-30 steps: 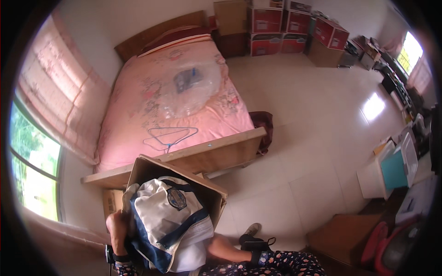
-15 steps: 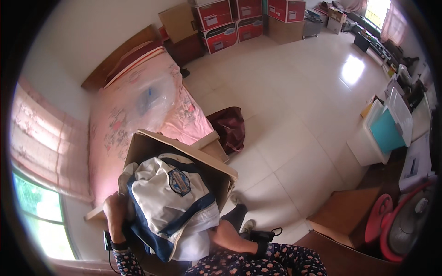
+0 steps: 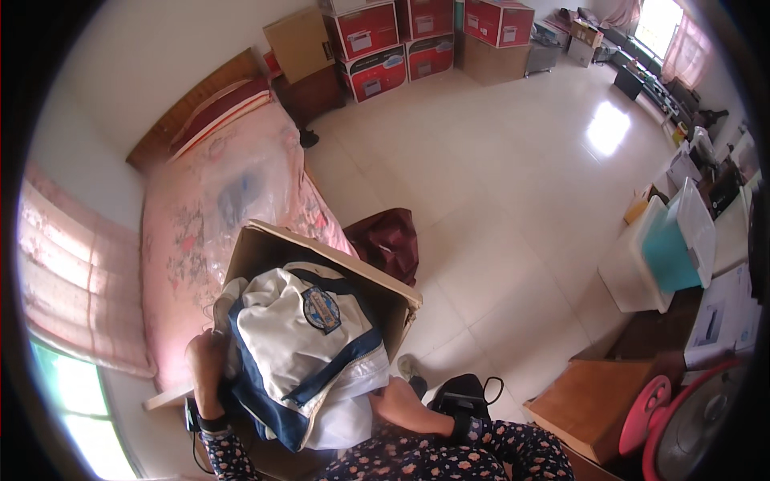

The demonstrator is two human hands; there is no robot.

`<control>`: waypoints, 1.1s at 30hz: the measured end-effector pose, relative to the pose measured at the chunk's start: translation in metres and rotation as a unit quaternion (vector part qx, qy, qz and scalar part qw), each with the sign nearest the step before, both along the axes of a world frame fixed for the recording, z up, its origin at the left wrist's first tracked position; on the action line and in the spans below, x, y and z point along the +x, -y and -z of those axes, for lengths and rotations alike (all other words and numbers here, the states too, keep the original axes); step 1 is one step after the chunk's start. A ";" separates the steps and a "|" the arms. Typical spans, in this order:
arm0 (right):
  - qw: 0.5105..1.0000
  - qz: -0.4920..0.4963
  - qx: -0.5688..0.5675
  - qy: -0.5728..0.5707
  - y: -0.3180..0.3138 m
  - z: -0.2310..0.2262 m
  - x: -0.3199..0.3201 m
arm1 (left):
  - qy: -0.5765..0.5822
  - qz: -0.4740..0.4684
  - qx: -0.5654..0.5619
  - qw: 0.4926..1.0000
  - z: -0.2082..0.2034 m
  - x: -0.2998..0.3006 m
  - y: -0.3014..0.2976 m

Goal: Packing clothing and various small items from plastic bags into a cardboard box in a bedroom.

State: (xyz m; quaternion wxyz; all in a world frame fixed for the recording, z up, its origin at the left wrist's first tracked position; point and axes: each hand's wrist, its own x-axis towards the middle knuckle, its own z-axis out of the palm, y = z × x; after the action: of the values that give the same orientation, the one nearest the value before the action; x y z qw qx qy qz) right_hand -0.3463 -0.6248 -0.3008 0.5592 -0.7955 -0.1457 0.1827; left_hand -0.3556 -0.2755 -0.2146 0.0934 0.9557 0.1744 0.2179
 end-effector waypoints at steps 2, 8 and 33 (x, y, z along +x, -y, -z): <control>1.000 0.003 0.000 0.012 -0.004 0.007 -0.001 | -0.031 -0.025 0.014 0.999 0.002 -0.002 -0.003; 1.000 0.008 0.023 0.007 -0.017 0.016 -0.003 | -0.005 -0.001 0.033 0.999 -0.002 0.003 -0.005; 0.964 0.175 0.200 -0.023 -0.070 0.111 -0.061 | -0.004 0.235 0.079 0.969 0.025 0.069 -0.016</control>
State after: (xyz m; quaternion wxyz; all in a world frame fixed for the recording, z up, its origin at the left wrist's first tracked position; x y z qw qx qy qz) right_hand -0.4072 -0.5547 -0.4114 0.7337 -0.6757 -0.0248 0.0673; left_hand -0.2863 -0.2594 -0.2400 0.0653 0.9750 -0.0725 0.1996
